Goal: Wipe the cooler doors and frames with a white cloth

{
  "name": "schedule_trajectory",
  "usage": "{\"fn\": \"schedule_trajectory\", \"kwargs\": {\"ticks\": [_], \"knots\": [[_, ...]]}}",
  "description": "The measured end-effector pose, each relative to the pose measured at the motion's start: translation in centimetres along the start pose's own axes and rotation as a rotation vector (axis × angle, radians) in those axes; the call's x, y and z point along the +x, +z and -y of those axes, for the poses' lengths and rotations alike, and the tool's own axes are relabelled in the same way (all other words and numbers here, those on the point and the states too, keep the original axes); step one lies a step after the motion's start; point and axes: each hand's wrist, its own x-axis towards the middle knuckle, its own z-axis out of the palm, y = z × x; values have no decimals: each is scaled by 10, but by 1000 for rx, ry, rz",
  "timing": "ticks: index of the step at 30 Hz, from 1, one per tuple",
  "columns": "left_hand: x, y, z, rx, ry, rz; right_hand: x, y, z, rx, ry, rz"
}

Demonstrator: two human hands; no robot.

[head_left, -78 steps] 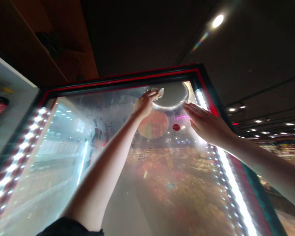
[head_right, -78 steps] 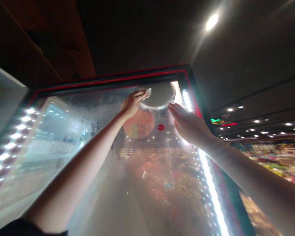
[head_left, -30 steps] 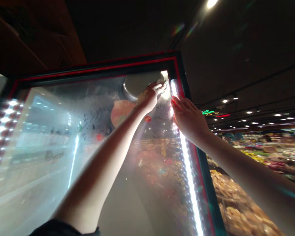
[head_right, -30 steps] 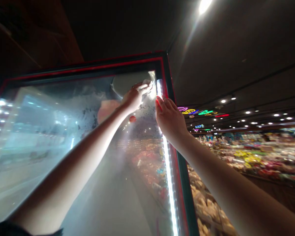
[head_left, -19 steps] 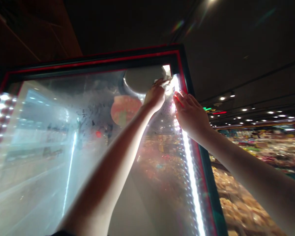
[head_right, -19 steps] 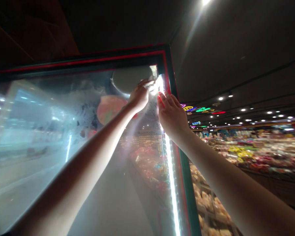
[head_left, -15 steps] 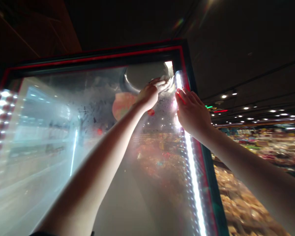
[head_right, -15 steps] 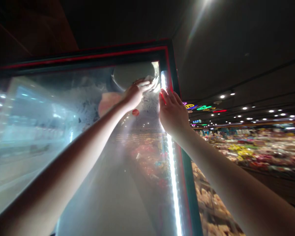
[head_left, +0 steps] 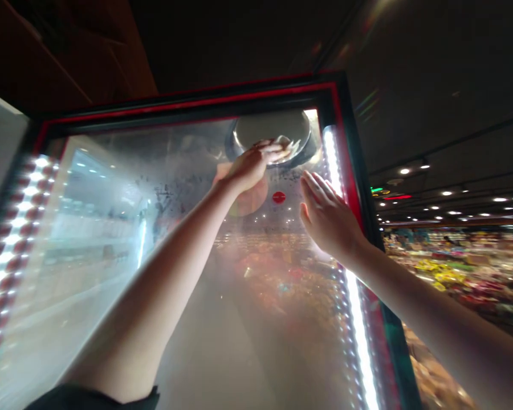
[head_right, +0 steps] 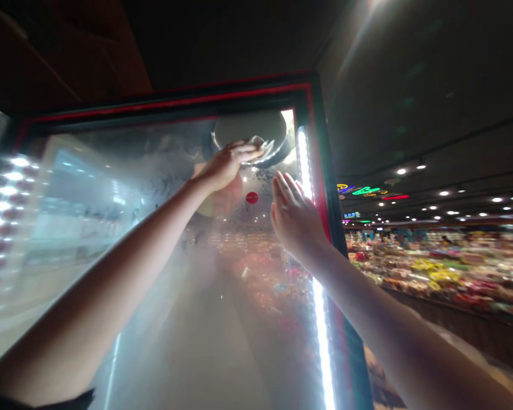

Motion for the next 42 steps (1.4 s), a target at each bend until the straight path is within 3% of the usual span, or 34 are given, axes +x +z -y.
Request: {"fn": "schedule_trajectory", "kwargs": {"ticks": [3,6,9,13,16,20,23,27,31,35,39,42], "knots": [[10,-5,10,19,-78,-102,3,4,10,39,6,-4],[10,5,7,15,-88,-147,10,12,25,46,22,-37],[-13,8,4,40,-49,-92,15,22,38,31,22,-63],[-44,-15,18,111,-46,-34,13,32,46,68,-5,-81],[-37,-32,35,142,-85,-66,12,37,48,85,17,-105],[-22,-27,42,118,-109,-127,20,40,60,76,54,-129],[-38,-23,40,81,-38,-86,30,45,74,80,65,-149],[-66,-40,53,98,15,-17,40,52,92,89,81,-165],[-50,-58,73,109,-5,-62,46,57,110,72,69,-153],[-31,-50,75,75,-11,-106,52,65,125,42,73,-124],[-58,-43,71,77,18,-53,53,77,133,19,93,-113],[-84,-58,84,93,23,-22,51,84,134,34,82,-157]]}}
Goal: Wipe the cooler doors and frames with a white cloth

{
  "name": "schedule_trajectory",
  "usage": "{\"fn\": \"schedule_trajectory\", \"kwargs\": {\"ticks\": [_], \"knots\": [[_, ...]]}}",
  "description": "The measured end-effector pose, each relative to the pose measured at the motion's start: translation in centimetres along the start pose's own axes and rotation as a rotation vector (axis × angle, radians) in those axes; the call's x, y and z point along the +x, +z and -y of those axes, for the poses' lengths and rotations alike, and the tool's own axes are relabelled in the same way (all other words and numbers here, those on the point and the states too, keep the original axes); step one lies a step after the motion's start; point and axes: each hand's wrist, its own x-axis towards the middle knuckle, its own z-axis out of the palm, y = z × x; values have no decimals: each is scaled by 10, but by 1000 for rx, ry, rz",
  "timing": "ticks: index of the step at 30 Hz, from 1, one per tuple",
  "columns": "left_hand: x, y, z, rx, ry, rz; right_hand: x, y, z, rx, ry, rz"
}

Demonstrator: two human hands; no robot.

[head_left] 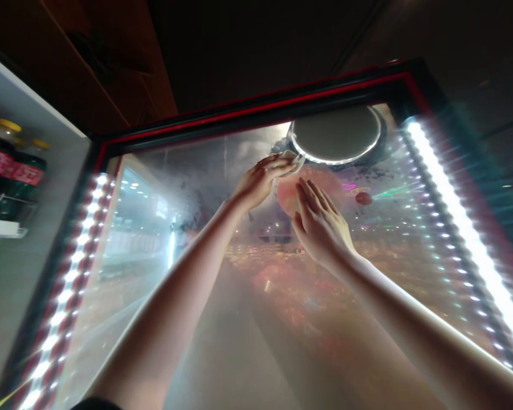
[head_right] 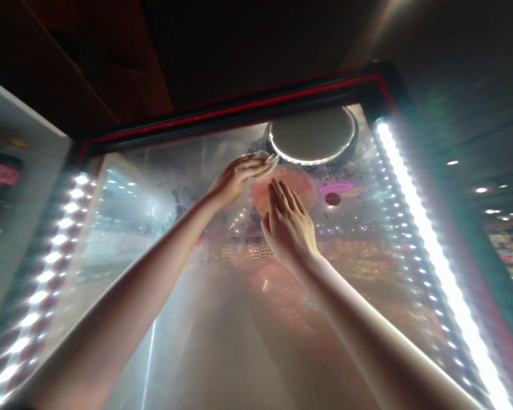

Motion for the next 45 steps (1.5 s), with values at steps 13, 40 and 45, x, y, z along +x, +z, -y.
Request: {"fn": "schedule_trajectory", "kwargs": {"ticks": [13,40,45], "knots": [[6,-16,26,12,34,-22,15,6,36,-6,18,-5],[-20,-59,102,-42,-51,-250,11,33,73,-16,40,106],[-45,-43,83,-110,88,-188,15,41,89,-2,18,112]]}}
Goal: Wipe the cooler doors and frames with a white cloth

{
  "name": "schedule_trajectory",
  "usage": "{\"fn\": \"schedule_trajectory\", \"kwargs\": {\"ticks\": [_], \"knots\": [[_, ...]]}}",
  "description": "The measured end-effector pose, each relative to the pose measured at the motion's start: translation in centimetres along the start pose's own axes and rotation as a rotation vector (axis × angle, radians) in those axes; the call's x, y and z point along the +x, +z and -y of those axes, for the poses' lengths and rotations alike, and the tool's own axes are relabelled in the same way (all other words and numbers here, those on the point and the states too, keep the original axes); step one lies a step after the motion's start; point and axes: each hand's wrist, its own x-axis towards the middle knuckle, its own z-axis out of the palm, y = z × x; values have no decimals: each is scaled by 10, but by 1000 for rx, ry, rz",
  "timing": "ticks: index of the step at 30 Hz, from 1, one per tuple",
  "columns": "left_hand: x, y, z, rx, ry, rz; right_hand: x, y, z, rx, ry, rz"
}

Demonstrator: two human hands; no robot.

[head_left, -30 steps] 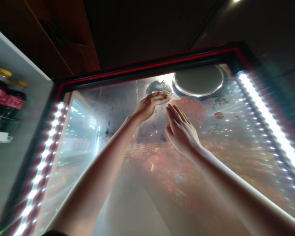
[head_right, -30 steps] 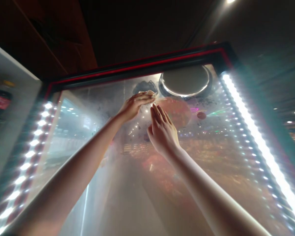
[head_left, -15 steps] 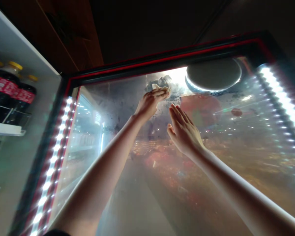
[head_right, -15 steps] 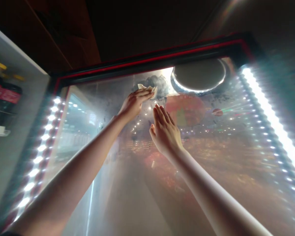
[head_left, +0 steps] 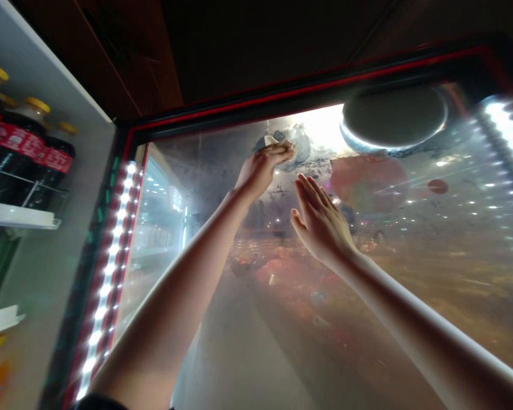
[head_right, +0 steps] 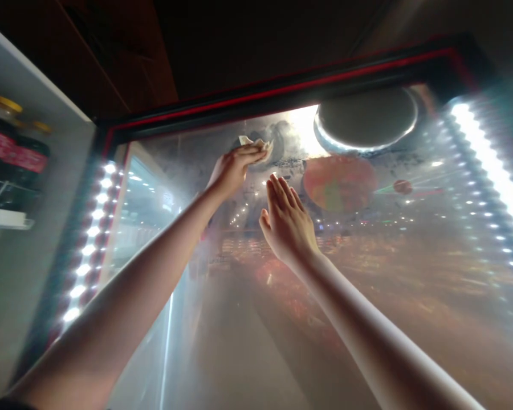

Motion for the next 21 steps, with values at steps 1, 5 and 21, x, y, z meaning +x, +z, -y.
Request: {"fn": "schedule_trajectory", "kwargs": {"ticks": [1,5,21], "knots": [[-13,-2,-4,-16,26,23,1,1,3,9,-9,4],[-49,-27,3,-8,65,45,6,2,16,42,-36,43],[-70,-48,21,55,68,44,13,21,44,76,-91,148]]}}
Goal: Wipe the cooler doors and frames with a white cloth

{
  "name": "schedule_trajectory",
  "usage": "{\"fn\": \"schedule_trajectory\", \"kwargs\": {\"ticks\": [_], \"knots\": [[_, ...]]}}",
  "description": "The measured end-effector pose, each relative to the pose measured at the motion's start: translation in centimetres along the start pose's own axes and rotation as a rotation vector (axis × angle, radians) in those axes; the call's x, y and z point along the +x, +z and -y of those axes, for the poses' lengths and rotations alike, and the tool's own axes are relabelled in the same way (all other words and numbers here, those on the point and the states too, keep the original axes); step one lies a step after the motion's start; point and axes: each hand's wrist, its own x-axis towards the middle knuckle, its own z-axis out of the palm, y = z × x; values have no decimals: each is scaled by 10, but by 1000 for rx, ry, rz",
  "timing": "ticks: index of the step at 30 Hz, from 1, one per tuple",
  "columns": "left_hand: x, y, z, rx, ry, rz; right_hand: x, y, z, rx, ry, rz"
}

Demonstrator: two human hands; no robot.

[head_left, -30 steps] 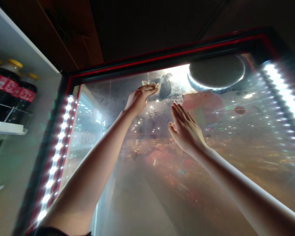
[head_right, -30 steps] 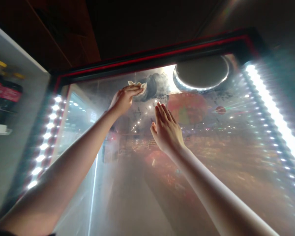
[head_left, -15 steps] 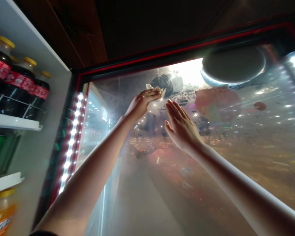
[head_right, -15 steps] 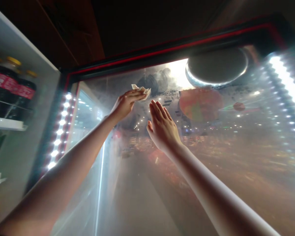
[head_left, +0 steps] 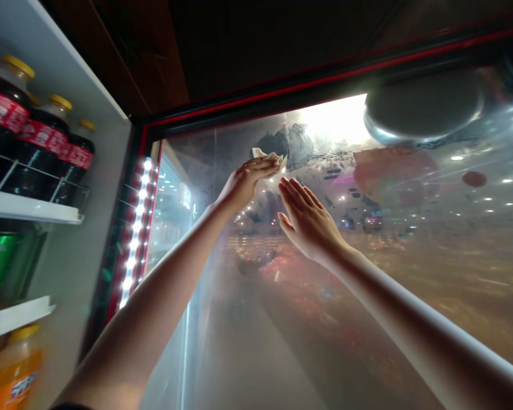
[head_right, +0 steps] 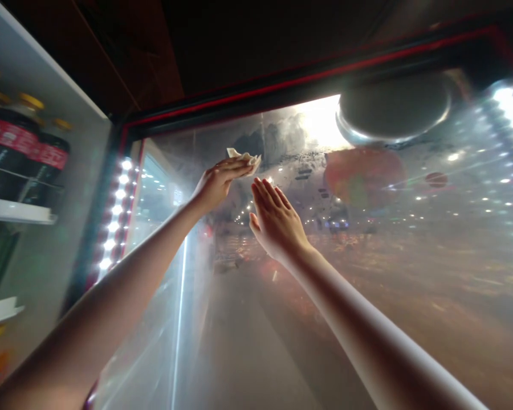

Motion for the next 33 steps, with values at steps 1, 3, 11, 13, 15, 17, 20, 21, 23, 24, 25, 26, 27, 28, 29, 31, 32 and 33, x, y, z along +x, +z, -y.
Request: {"fn": "schedule_trajectory", "kwargs": {"ticks": [1,3,11,13,15,17,20,21,23,24,25,26,27,28,29,31,32,33], "knots": [[-5,-7,2,7,2,18,0,0,0,-5,1,1],[-5,-19,12,13,-25,25,-1,1,1,-15,6,-2],[45,-4,31,-80,-226,-146,-4,4,2,-6,-22,-60],[30,0,17,-66,-201,-113,-4,4,2,5,-27,-61],[3,-4,5,-39,-158,-67,-4,4,4,16,-27,-61],[-23,-16,0,-10,-138,-39,-3,4,6,24,-23,-53],[-37,-39,13,13,-186,-45,-3,5,8,34,-15,-41],[-33,-44,21,16,-219,-63,-3,6,8,40,-14,-45],[-17,-48,35,16,-289,-109,-3,8,7,58,-19,-65],[-8,-46,39,19,-324,-130,-3,9,7,67,-26,-77],[1,-42,41,18,-348,-134,-3,10,6,75,-33,-88],[7,-36,41,19,-359,-137,-3,10,5,80,-39,-96],[9,-29,37,23,-355,-137,-3,11,4,81,-43,-99],[8,-23,30,27,-337,-127,-3,11,3,78,-44,-99],[3,-18,23,28,-310,-107,-3,11,1,73,-44,-96],[-18,-14,8,24,-259,-56,-4,10,-2,65,-40,-88],[-30,-16,3,24,-244,-37,-4,9,-3,65,-36,-87],[-42,-21,2,27,-239,-23,-5,8,-4,68,-29,-88]]}}
